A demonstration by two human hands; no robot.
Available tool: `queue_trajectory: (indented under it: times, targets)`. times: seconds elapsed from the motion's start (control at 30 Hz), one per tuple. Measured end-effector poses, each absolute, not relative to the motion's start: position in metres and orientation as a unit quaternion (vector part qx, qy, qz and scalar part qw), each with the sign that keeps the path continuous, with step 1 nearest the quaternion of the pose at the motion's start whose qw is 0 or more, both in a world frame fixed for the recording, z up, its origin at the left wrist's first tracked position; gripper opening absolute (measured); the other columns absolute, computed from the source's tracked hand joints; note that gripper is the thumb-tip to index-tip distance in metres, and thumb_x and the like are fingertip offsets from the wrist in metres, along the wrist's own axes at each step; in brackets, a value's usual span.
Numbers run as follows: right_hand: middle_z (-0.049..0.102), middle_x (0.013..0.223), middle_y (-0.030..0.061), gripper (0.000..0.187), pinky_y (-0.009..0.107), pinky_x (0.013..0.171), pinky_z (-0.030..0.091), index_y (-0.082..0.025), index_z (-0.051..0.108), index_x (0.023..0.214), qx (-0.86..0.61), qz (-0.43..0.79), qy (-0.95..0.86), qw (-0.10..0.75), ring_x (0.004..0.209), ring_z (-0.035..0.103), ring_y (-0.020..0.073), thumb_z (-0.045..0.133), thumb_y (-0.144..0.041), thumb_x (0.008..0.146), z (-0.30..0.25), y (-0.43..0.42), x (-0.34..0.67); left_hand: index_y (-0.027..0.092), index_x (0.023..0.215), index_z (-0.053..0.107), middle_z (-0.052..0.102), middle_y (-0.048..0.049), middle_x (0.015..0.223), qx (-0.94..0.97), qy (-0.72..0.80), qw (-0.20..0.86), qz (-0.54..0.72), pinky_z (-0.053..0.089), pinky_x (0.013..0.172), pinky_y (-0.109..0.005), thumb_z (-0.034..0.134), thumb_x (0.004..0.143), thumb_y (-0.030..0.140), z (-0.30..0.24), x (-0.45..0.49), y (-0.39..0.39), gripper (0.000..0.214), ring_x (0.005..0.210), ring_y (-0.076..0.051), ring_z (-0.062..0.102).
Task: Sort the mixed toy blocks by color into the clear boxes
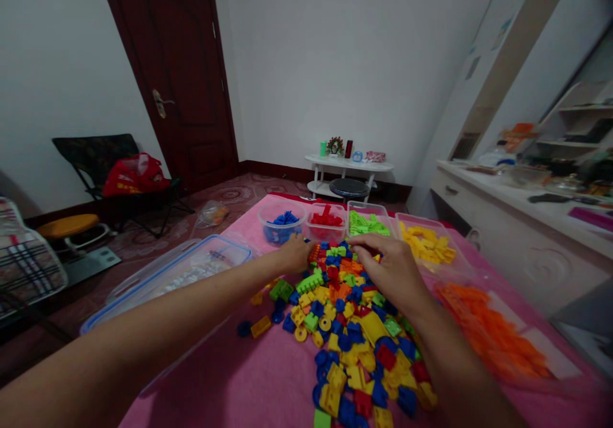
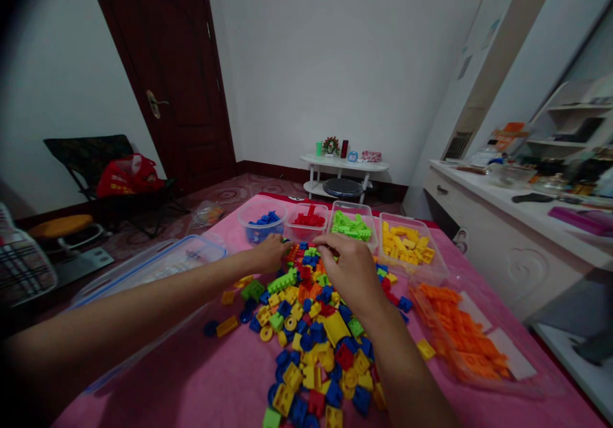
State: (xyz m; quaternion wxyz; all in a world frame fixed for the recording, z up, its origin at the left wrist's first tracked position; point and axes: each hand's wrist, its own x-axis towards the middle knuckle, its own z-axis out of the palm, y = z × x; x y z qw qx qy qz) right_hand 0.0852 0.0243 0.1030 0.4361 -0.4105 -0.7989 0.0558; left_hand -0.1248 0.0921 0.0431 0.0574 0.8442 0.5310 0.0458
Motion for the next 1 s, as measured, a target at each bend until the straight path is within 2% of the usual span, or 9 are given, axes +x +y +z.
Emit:
queue_trajectory:
  times: [0.07,0.17,0.27,0.33,0.43,0.57,0.7,0.83,1.0]
  targets:
    - [0.073,0.086,-0.0002,0.022,0.027,0.071,0.05,-0.023,0.071,0.086,-0.411,0.058,-0.802,0.43,0.078,0.066,0.0156,0.052,-0.014,0.08,0.103,0.023,0.084,0.009,0.115,0.059,0.059,-0.0221,0.113,0.817,0.556,0.114,0.097,0.038,0.095,-0.048,0.065,0.067,0.018,0.043,-0.124,0.095,0.049,0.111,-0.035,0.051]
    - [0.072,0.084,-0.0004,0.022,0.027,0.071,0.049,-0.023,0.071,0.085,-0.408,0.056,-0.807,0.422,0.078,0.066,0.0157,0.052,-0.014,0.08,0.103,0.022,0.083,0.01,0.111,0.06,0.065,-0.0151,0.103,0.797,0.556,0.198,0.129,0.048,0.083,-0.036,0.054,0.071,0.009,0.052,-0.132,0.103,0.041,0.094,-0.024,0.062]
    - [0.072,0.084,-0.0003,0.022,0.028,0.073,0.05,-0.023,0.071,0.085,-0.404,0.052,-0.813,0.417,0.079,0.066,0.0159,0.051,-0.014,0.08,0.103,0.022,0.082,0.013,0.118,0.055,0.068,-0.0097,0.098,0.786,0.495,0.332,0.162,0.05,0.068,-0.026,0.048,0.071,0.007,0.071,-0.148,0.104,0.048,0.079,-0.016,0.066]
    - [0.072,0.085,-0.0002,0.023,0.029,0.074,0.05,-0.023,0.071,0.086,-0.402,0.052,-0.814,0.416,0.08,0.066,0.0162,0.05,-0.015,0.08,0.103,0.022,0.081,0.015,0.115,0.058,0.069,-0.0081,0.097,0.784,0.457,0.391,0.153,0.049,0.067,-0.024,0.051,0.069,0.011,0.085,-0.16,0.098,0.046,0.078,-0.016,0.066]
    - [0.072,0.086,-0.0001,0.024,0.029,0.075,0.05,-0.024,0.071,0.087,-0.403,0.055,-0.814,0.415,0.08,0.066,0.0163,0.05,-0.014,0.079,0.102,0.022,0.08,0.017,0.1,0.068,0.071,-0.0074,0.091,0.828,0.479,0.29,-0.025,0.047,0.072,-0.027,0.066,0.061,0.021,0.104,-0.173,0.08,0.039,0.08,-0.02,0.064]
    - [0.072,0.085,-0.0002,0.023,0.028,0.073,0.049,-0.023,0.071,0.086,-0.408,0.059,-0.815,0.407,0.079,0.066,0.0163,0.051,-0.014,0.079,0.102,0.021,0.078,0.022,0.1,0.069,0.068,-0.0109,0.106,0.833,0.506,0.106,-0.198,0.041,0.089,-0.036,0.082,0.038,0.031,0.111,-0.176,0.052,0.063,0.097,-0.028,0.059]
    - [0.073,0.085,0.0003,0.023,0.029,0.074,0.049,-0.022,0.071,0.085,-0.408,0.062,-0.818,0.401,0.08,0.066,0.0165,0.051,-0.014,0.079,0.102,0.02,0.078,0.022,0.093,0.07,0.068,-0.0123,0.108,0.835,0.501,0.032,-0.226,0.031,0.099,-0.047,0.084,0.031,0.029,0.095,-0.167,0.038,0.064,0.108,-0.033,0.054]
    - [0.073,0.085,-0.0002,0.024,0.028,0.073,0.05,-0.023,0.071,0.086,-0.402,0.06,-0.82,0.404,0.079,0.067,0.0163,0.05,-0.014,0.079,0.102,0.02,0.079,0.023,0.083,0.07,0.071,-0.0078,0.097,0.844,0.493,0.025,-0.208,0.032,0.099,-0.047,0.084,0.026,0.019,0.079,-0.159,0.037,0.059,0.099,-0.03,0.059]
    - [0.073,0.086,-0.0003,0.025,0.029,0.074,0.05,-0.024,0.071,0.086,-0.398,0.059,-0.819,0.408,0.08,0.067,0.0166,0.05,-0.013,0.079,0.102,0.021,0.081,0.02,0.08,0.069,0.071,-0.011,0.087,0.854,0.47,0.022,-0.223,0.046,0.078,-0.037,0.079,0.039,0.021,0.08,-0.156,0.032,0.042,0.082,-0.028,0.063]
